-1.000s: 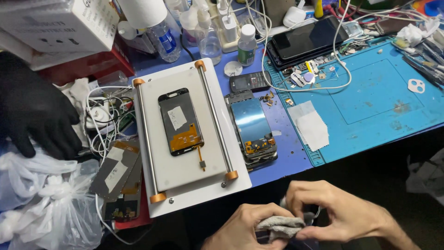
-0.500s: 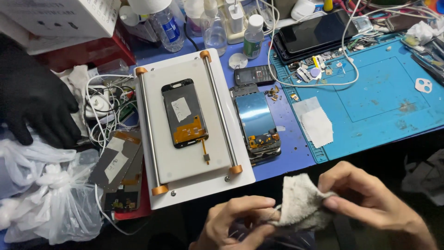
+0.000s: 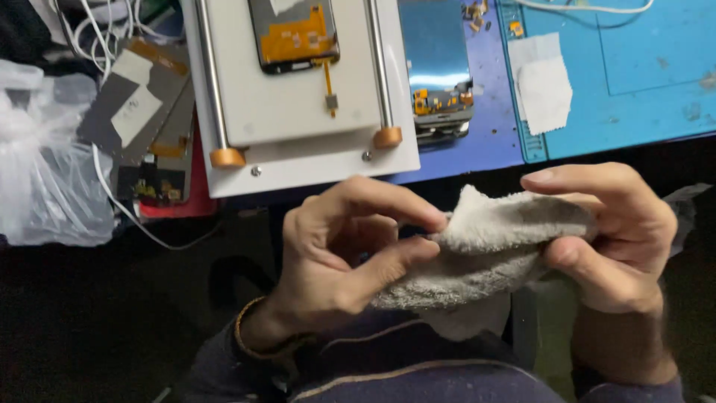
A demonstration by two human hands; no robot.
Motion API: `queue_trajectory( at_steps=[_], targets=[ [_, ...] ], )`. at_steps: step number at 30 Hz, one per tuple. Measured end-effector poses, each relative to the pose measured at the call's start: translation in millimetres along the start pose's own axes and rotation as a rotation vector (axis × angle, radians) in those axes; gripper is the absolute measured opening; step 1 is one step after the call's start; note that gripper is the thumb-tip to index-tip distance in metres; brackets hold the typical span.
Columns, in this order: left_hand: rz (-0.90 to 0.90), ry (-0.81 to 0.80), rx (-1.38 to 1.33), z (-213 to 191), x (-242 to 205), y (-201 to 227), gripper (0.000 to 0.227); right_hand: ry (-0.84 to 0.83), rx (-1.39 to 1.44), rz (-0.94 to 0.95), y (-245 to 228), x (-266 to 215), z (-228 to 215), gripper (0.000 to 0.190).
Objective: Cleaning and preparing a smartphone LCD screen on a heating separator plate.
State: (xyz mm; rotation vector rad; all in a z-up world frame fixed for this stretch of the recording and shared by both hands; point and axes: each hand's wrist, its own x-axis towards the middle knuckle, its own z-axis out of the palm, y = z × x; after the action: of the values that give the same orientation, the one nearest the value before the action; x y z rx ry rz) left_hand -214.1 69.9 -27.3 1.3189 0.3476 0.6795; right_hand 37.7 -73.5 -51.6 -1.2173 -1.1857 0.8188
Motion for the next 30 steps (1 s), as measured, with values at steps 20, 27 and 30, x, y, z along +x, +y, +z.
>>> queue_trajectory(
  at_steps=[20,27,30],
  targets=[
    [-0.005,-0.048,-0.529,31,-61,-41,0.053,0.012,0.044,-0.138,-31,-45,12,0.044],
    [0.078,0.198,-0.082,25,-33,-8,0.062,0.154,-0.293,-0.028,-41,-11,8,0.044],
    [0.125,0.199,0.141,19,-27,0,0.06,0.165,-0.341,0.032,-27,-22,-12,0.049]
  ],
)
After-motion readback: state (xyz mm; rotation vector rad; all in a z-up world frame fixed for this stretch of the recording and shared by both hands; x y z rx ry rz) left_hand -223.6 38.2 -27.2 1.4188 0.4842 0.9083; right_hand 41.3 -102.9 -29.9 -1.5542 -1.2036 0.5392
